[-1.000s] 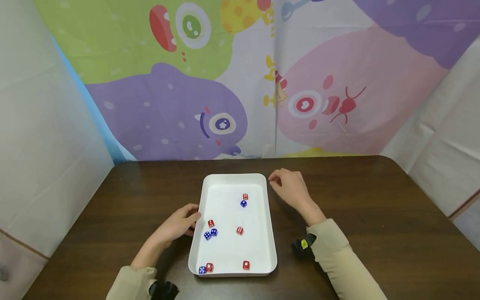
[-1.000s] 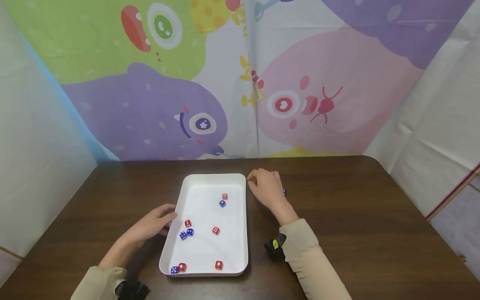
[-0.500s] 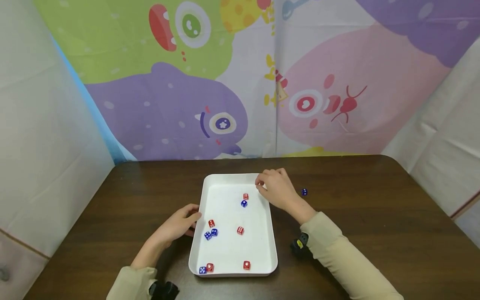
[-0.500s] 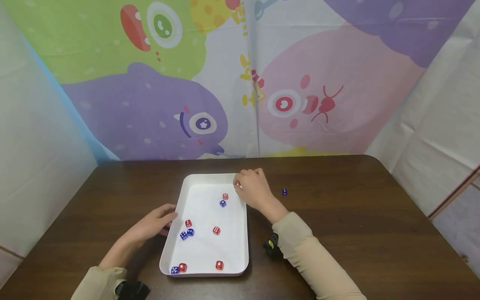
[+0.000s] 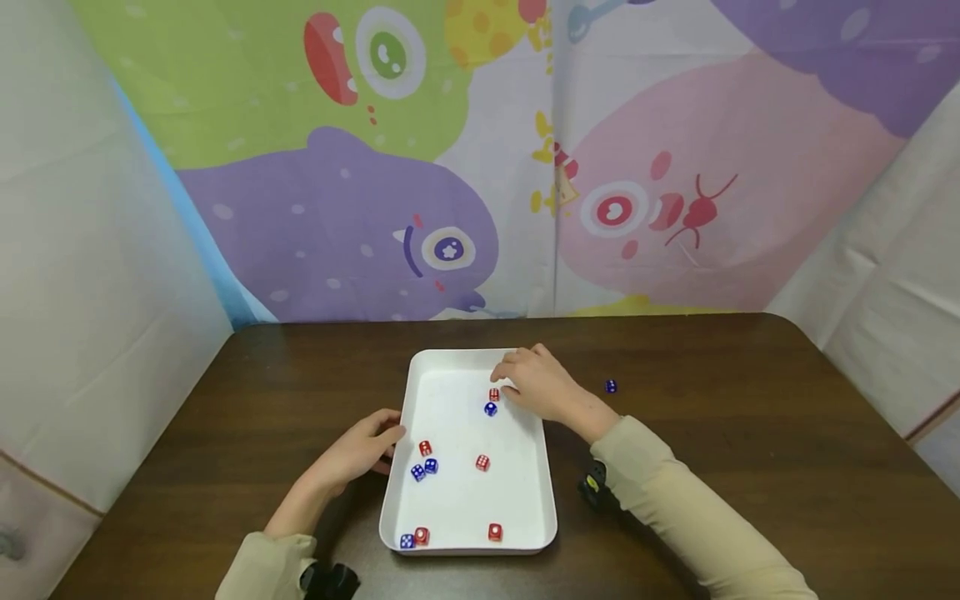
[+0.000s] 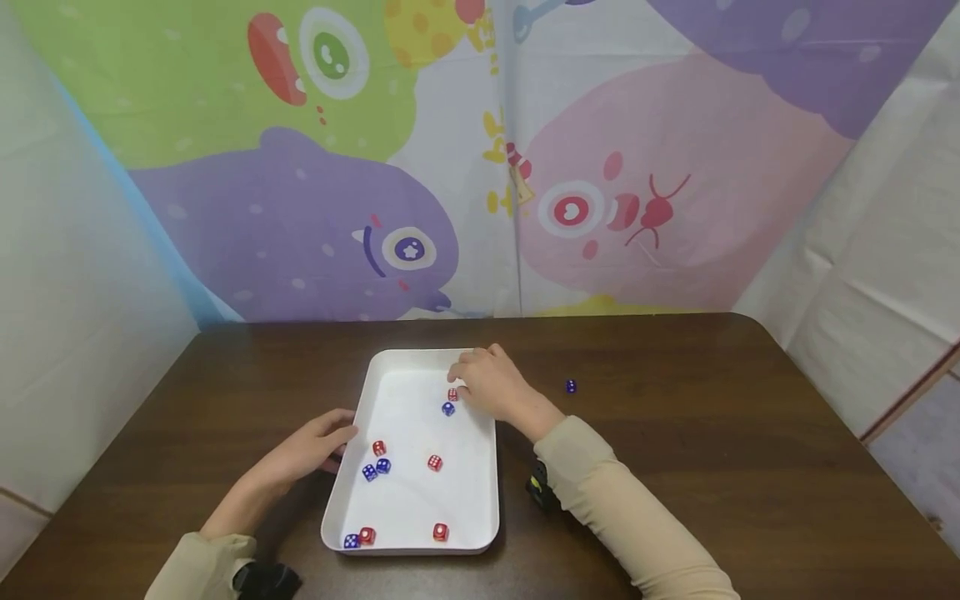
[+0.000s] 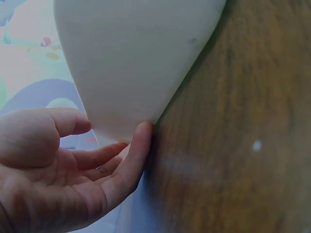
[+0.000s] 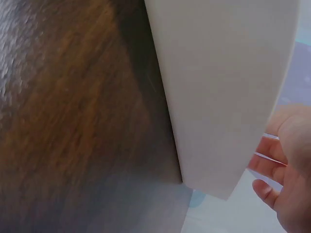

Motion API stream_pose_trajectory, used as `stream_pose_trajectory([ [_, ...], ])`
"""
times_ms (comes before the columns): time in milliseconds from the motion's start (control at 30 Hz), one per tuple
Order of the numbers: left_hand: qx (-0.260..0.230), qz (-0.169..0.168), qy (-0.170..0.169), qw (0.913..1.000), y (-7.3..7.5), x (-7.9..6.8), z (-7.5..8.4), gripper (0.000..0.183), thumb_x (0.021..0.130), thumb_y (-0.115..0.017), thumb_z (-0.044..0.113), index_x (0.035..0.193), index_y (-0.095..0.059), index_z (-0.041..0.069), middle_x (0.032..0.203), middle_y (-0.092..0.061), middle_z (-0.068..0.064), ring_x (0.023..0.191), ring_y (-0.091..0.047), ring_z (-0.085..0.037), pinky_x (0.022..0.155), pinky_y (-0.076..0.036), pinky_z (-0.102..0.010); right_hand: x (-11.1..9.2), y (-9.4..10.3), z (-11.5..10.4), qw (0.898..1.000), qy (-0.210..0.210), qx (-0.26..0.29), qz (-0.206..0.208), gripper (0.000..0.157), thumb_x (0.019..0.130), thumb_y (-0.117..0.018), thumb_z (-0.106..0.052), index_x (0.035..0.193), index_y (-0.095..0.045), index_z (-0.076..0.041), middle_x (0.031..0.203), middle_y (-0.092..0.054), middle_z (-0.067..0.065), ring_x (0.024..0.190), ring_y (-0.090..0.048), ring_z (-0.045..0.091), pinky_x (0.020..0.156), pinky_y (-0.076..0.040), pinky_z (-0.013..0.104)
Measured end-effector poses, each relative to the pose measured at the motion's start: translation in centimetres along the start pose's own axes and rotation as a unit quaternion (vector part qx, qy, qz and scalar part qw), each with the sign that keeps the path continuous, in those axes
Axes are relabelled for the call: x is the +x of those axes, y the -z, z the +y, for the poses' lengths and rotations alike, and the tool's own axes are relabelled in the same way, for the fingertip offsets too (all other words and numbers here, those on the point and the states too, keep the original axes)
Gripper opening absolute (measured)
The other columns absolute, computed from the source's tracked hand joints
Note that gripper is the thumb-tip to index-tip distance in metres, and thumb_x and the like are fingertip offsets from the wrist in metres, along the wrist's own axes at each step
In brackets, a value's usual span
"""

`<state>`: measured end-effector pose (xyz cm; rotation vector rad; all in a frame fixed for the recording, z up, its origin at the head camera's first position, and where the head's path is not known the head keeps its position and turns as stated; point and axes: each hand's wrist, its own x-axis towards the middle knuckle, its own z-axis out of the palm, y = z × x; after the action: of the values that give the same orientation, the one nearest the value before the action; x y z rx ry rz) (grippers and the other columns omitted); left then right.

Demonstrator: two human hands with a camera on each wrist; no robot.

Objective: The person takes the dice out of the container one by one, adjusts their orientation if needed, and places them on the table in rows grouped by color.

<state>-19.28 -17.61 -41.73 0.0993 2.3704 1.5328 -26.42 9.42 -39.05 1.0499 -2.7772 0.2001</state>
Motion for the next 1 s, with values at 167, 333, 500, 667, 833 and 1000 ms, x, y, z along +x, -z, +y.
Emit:
stream_pose_trajectory([
  [167, -0.002, -0.001, 0.000, 1.0000, 0.0, 0.1, 0.0, 0.036, 0.095, -0.043, 0.017, 0.125, -0.043, -0.004, 0.102, -0.056, -0.016, 0.079, -0.059, -0.019, 0.067, -0.054, -0.036, 0.2, -0.4, 0.0, 1.000, 0.008, -0.013, -0.018, 0.022, 0.085, -0.063, -0.022, 0.106, -0.067, -0.020, 0.104, -0.063, -0.002, 0.102, -0.054, 0.020, 0.077, -0.036, 0.036],
  [333, 0.001, -0.001, 0.000, 1.0000, 0.1, 0.1, 0.1, 0.036, 0.095, -0.043, 0.017, 0.125, -0.043, -0.004, 0.103, -0.056, -0.016, 0.080, -0.058, -0.019, 0.068, -0.054, -0.036, 0.3, -0.6, 0.1, 0.999, 0.006, -0.014, -0.036, 0.025, 0.085, -0.063, -0.022, 0.109, -0.066, -0.022, 0.103, -0.063, -0.001, 0.100, -0.055, 0.020, 0.079, -0.037, 0.037],
  [500, 0.001, -0.006, -0.006, 1.0000, 0.2, 0.0, 0.2, 0.037, 0.095, -0.043, 0.017, 0.126, -0.042, -0.004, 0.104, -0.056, -0.017, 0.081, -0.058, -0.020, 0.068, -0.054, -0.036, 0.4, -1.0, 0.2, 0.999, -0.001, -0.011, -0.047, 0.024, 0.085, -0.061, -0.020, 0.109, -0.066, -0.021, 0.101, -0.064, -0.001, 0.097, -0.056, 0.020, 0.082, -0.038, 0.040],
  [667, 0.000, -0.010, -0.008, 0.9999, 0.1, -0.1, 0.1, 0.038, 0.095, -0.043, 0.017, 0.126, -0.041, -0.004, 0.104, -0.056, -0.017, 0.081, -0.057, -0.019, 0.068, -0.054, -0.037, 0.4, -1.5, 0.3, 0.999, -0.011, -0.006, -0.043, 0.016, 0.084, -0.061, -0.020, 0.098, -0.068, -0.020, 0.091, -0.065, -0.004, 0.087, -0.056, 0.016, 0.076, -0.037, 0.036],
  [833, -0.001, 0.002, 0.001, 1.0000, -0.1, 0.1, 0.0, 0.036, 0.095, -0.044, 0.017, 0.125, -0.043, -0.002, 0.102, -0.057, -0.015, 0.080, -0.057, -0.019, 0.068, -0.054, -0.036, 0.3, -1.8, 0.3, 0.999, -0.020, 0.004, -0.034, 0.010, 0.080, -0.065, -0.024, 0.088, -0.068, -0.020, 0.084, -0.063, -0.006, 0.080, -0.055, 0.013, 0.075, -0.036, 0.034],
  [1000, -0.001, 0.002, 0.001, 1.0000, -0.1, 0.1, -0.1, 0.036, 0.095, -0.044, 0.016, 0.125, -0.043, -0.003, 0.102, -0.057, -0.015, 0.080, -0.057, -0.019, 0.069, -0.054, -0.036, 0.4, -2.1, 0.2, 0.999, -0.027, 0.011, -0.040, 0.008, 0.080, -0.066, -0.025, 0.085, -0.066, -0.019, 0.082, -0.062, -0.006, 0.077, -0.052, 0.011, 0.074, -0.034, 0.032],
])
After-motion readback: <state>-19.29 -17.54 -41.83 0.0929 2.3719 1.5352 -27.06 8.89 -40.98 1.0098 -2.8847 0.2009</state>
